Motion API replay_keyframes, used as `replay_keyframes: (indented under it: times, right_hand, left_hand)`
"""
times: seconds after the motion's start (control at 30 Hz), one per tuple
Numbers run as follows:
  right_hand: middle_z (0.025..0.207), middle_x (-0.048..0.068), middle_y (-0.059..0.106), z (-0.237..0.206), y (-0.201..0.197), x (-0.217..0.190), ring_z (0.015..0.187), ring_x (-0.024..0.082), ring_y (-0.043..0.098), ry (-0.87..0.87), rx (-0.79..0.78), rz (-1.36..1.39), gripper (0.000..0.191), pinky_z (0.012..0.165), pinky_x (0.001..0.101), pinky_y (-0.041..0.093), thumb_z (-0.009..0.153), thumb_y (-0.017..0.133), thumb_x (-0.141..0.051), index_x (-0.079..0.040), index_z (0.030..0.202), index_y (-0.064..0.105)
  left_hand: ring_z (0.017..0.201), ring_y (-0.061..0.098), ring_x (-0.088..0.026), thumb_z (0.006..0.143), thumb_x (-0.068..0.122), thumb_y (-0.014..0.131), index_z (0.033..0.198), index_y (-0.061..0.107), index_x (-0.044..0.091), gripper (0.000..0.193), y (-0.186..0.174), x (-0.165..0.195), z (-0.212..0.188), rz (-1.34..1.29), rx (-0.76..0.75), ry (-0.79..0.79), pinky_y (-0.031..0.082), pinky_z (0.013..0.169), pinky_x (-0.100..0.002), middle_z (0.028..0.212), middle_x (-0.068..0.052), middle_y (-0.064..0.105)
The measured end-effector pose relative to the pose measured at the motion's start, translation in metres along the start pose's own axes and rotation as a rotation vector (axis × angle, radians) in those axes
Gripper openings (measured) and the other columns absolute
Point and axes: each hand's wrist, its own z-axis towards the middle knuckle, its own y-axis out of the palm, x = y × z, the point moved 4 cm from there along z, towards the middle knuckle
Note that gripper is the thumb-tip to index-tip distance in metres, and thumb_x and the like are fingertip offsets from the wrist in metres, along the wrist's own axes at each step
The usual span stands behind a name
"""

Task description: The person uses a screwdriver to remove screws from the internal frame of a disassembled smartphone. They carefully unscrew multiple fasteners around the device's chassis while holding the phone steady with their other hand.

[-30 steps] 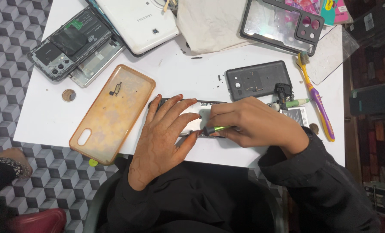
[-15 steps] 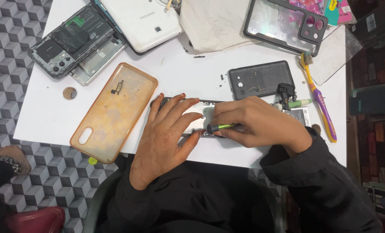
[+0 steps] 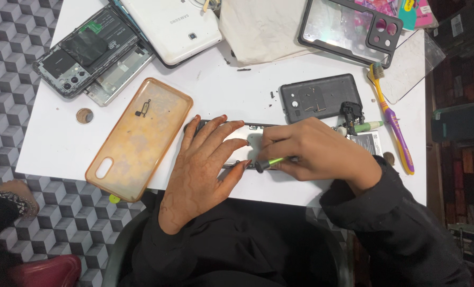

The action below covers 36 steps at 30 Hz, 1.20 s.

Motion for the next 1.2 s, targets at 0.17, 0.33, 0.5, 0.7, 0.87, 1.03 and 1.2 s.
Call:
replay_keyframes:
  times: [0.17,0.33,0.5,0.7,0.87,1.03,1.2]
  right_hand:
    - [0.089,-0.002,0.067,-0.001,0.0,-0.006,0.065,0.022,0.066,-0.062,0.026,-0.089,0.033,0.053,0.036,0.048,0.065,0.075,0.001,-0.012,0.095,0.077]
    - [0.092,0.0,0.065,0.001,0.007,-0.006,0.065,0.026,0.064,-0.045,0.0,-0.158,0.035,0.051,0.0383,0.046,0.062,0.072,0.004,-0.01,0.094,0.073]
    - [0.095,-0.001,0.064,0.001,0.012,0.0,0.067,0.026,0.065,0.053,-0.062,-0.108,0.032,0.053,0.04,0.046,0.068,0.07,0.006,-0.01,0.095,0.066]
    - [0.097,0.001,0.064,0.002,0.012,0.003,0.073,0.028,0.067,0.106,-0.087,-0.019,0.034,0.057,0.0413,0.047,0.068,0.07,0.005,-0.009,0.099,0.065]
    - [0.098,-0.001,0.066,0.003,0.012,0.003,0.075,0.027,0.068,0.109,-0.078,0.028,0.03,0.058,0.0416,0.048,0.072,0.07,0.004,-0.009,0.099,0.066]
    - [0.099,0.0,0.066,0.002,0.012,0.003,0.076,0.027,0.068,0.103,-0.075,0.032,0.03,0.06,0.0418,0.048,0.073,0.069,0.005,-0.008,0.099,0.067]
    - [0.1,0.001,0.065,0.002,0.012,0.005,0.076,0.028,0.068,0.133,-0.086,0.039,0.032,0.06,0.0429,0.047,0.071,0.071,0.004,-0.007,0.1,0.066]
  left_hand:
    - [0.14,0.05,-0.036,0.09,0.02,0.072,0.115,0.07,0.008,0.028,-0.001,0.001,0.0,0.003,0.005,0.007,0.024,0.123,-0.059,0.14,-0.012,0.061]
    - [0.14,0.049,-0.037,0.089,0.019,0.072,0.115,0.07,0.008,0.029,-0.001,0.001,0.001,-0.001,-0.001,0.006,0.023,0.122,-0.06,0.141,-0.012,0.06]
    - [0.14,0.049,-0.037,0.089,0.019,0.072,0.114,0.069,0.007,0.028,-0.001,0.001,0.001,0.004,0.005,0.006,0.024,0.123,-0.06,0.142,-0.012,0.06]
    - [0.14,0.05,-0.037,0.088,0.018,0.072,0.113,0.069,0.007,0.027,-0.002,0.001,0.001,0.005,0.009,0.004,0.025,0.123,-0.059,0.141,-0.011,0.061]
    - [0.14,0.05,-0.037,0.088,0.018,0.073,0.114,0.068,0.007,0.028,-0.001,0.0,0.001,0.006,0.012,0.01,0.024,0.123,-0.059,0.141,-0.012,0.061]
    - [0.14,0.05,-0.036,0.088,0.017,0.072,0.113,0.069,0.007,0.028,0.0,0.0,0.0,0.004,0.004,0.003,0.024,0.123,-0.059,0.141,-0.012,0.061]
    - [0.141,0.05,-0.036,0.088,0.017,0.072,0.113,0.069,0.007,0.027,0.0,0.0,0.0,0.002,0.004,0.001,0.023,0.123,-0.059,0.141,-0.011,0.061]
